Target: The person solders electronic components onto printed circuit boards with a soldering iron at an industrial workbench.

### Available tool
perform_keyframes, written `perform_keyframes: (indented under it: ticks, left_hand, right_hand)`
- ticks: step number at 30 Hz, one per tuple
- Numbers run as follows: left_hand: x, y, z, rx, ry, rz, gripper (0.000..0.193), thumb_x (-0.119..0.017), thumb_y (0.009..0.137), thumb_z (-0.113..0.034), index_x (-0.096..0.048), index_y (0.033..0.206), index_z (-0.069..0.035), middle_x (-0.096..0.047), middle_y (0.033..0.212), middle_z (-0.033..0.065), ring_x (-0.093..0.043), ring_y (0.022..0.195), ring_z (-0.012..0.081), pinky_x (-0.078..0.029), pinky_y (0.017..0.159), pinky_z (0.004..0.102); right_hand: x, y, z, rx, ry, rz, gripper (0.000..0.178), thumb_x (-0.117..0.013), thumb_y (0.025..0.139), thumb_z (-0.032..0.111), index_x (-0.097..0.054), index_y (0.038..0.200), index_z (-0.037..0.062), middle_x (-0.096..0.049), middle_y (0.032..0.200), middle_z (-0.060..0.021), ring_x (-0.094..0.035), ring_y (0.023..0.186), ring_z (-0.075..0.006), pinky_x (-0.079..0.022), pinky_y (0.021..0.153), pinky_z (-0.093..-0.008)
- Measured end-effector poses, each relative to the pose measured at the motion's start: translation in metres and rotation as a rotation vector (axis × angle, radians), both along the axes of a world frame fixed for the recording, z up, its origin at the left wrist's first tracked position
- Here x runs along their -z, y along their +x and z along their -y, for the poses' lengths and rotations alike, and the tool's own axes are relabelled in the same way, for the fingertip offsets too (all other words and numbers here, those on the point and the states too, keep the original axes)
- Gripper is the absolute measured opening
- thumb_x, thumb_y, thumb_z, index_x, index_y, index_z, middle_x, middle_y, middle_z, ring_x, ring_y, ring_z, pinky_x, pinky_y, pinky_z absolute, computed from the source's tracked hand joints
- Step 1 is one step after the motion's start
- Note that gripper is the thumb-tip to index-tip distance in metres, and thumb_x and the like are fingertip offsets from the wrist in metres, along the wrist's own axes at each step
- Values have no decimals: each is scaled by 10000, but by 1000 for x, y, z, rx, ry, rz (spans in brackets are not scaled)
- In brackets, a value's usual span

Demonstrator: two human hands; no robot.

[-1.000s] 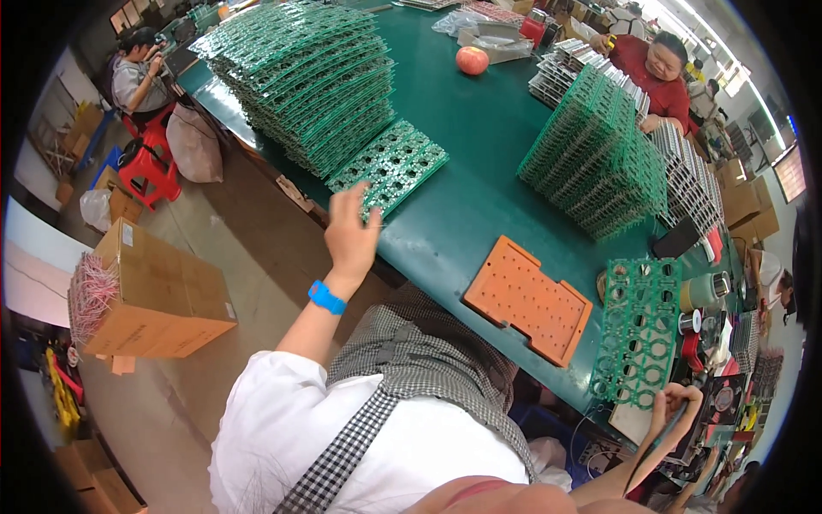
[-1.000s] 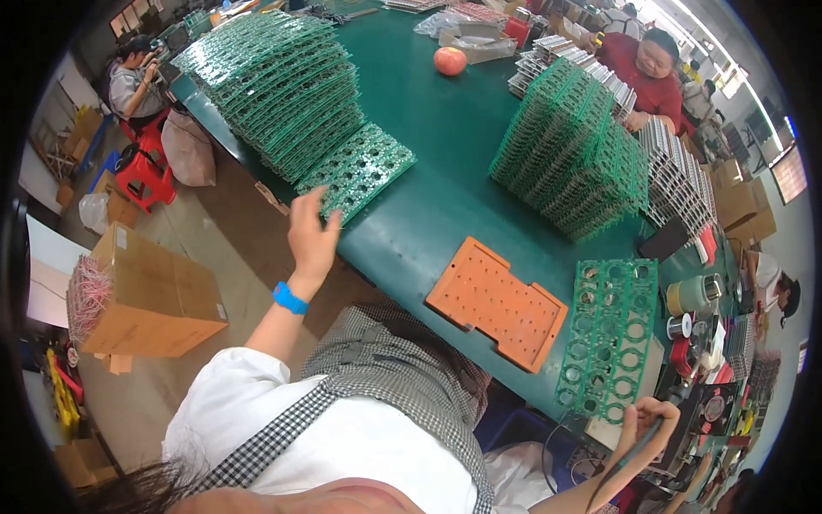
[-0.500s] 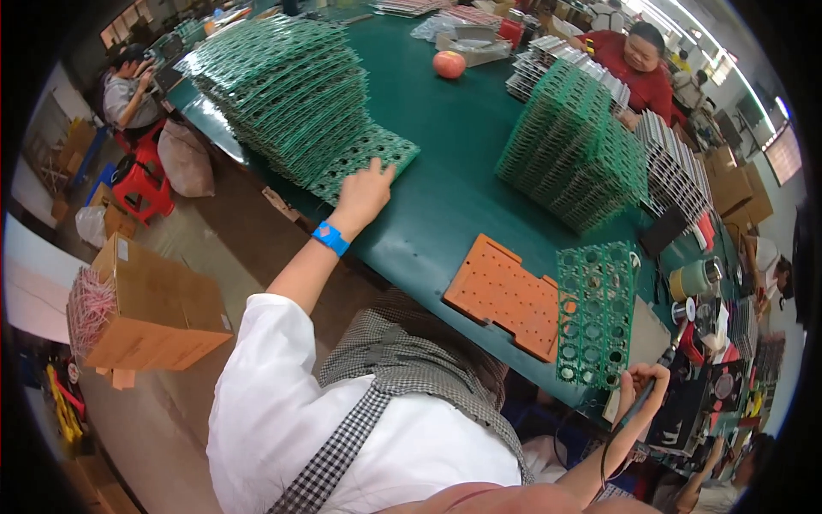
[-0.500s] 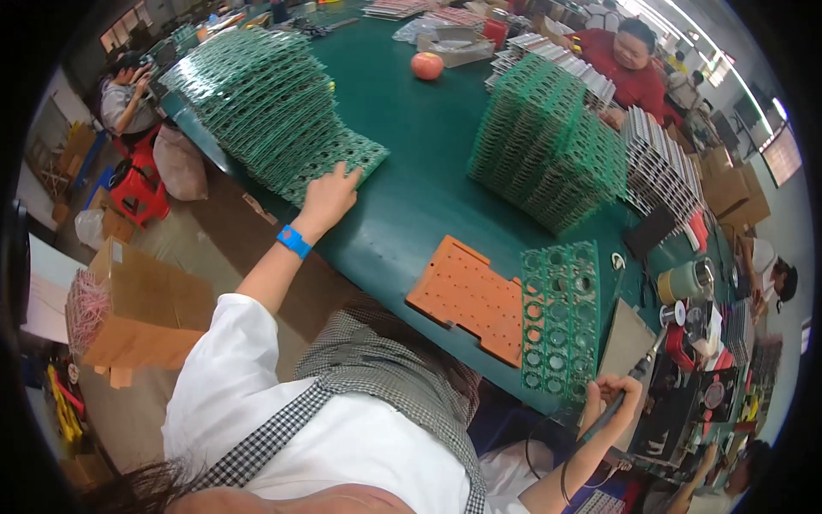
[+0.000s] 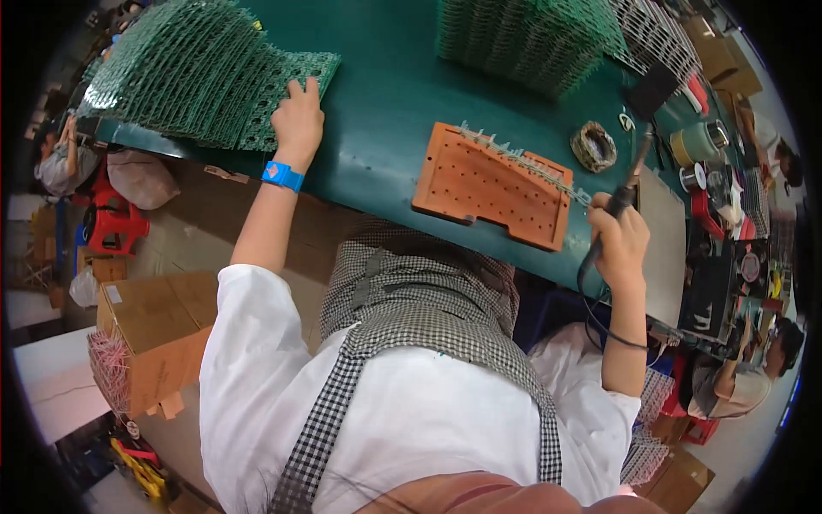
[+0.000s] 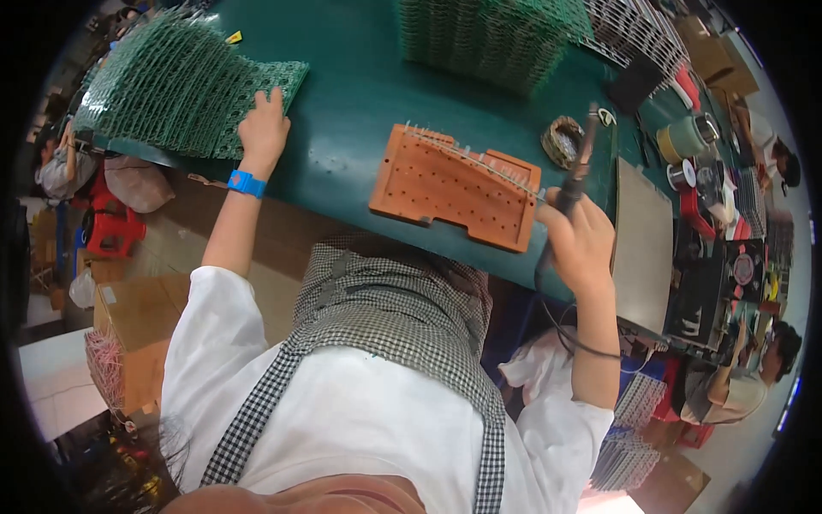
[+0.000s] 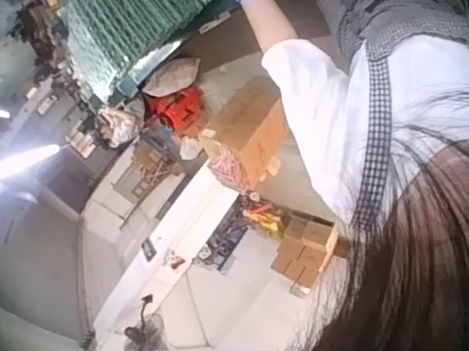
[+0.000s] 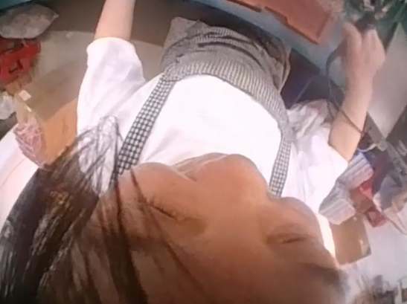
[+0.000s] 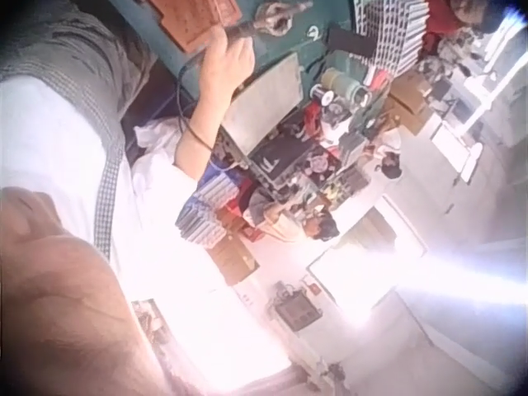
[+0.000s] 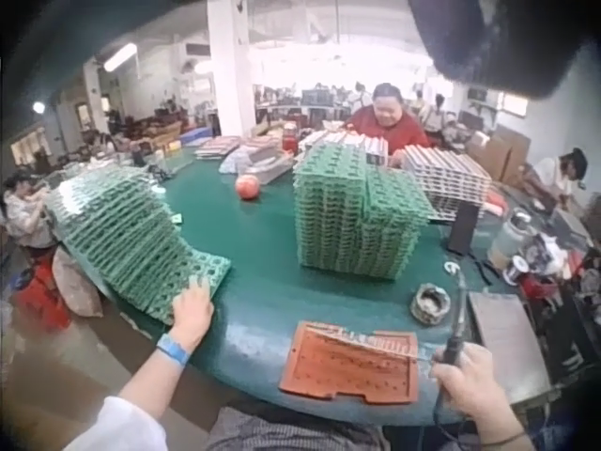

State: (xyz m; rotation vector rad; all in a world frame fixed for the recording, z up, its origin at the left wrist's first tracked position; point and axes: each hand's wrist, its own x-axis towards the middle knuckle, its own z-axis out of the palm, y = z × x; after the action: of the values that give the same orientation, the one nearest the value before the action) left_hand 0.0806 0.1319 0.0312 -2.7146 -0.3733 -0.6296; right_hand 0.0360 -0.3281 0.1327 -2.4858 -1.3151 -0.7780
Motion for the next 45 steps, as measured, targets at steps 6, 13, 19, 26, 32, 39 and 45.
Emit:
perform_keyframes:
  ticks: [6,13,19,26,32,39,45]
  left_hand:
    - [-3,-15,4,53,19,-37,342,-668,750,-140,-481,1036,-123,-505,937,99,-645,666,261,-545,475,360]
    - [-8,-26,12,75,-7,36,371,-672,783,-199,-490,1096,-114,-510,979,100,-640,685,281,-548,503,366]
    - [-15,-68,89,459,-730,-170,426,-574,900,-272,-459,1277,-111,-546,1056,137,-617,748,364,-499,616,465]
    - [-2,-77,148,560,-941,-256,487,-533,919,-358,-417,1330,-125,-557,1074,124,-616,821,361,-511,637,438]
    - [-29,-64,141,696,-740,-323,428,-634,824,-394,-560,1168,-150,-534,1161,101,-638,799,277,-523,590,368]
    - [-37,-45,147,961,-531,-581,460,-654,763,-458,-596,1127,-183,-510,1211,113,-650,762,222,-525,546,313]
    - [-36,-42,149,975,-458,-615,480,-653,758,-464,-596,1139,-178,-518,1209,116,-652,776,223,-525,549,306]
  right_hand:
    - [32,-19,-4,-92,-121,18,328,-636,624,95,-572,942,144,-575,849,-55,-588,724,-227,-476,559,-335]
    - [76,-33,-4,-11,-160,-152,314,-575,691,90,-583,1000,143,-500,740,-51,-563,699,-226,-444,526,-335]
    - [93,-37,18,227,125,-161,302,-698,717,43,-552,976,95,-644,999,-119,-627,762,-287,-502,622,-335]
    - [115,-39,-20,613,800,-685,270,-680,838,61,-479,1009,2,-607,1194,-198,-628,996,-191,-519,834,-314]
    - [75,-34,3,572,432,-501,314,-712,753,3,-504,986,38,-632,1133,-145,-626,1008,-303,-505,833,-361]
    - [50,8,-7,332,148,-741,294,-689,717,37,-532,960,86,-624,984,-80,-542,995,-328,-404,883,-430]
    - [49,11,-13,381,13,-580,264,-667,726,47,-535,949,97,-611,846,-59,-550,943,-286,-404,828,-393]
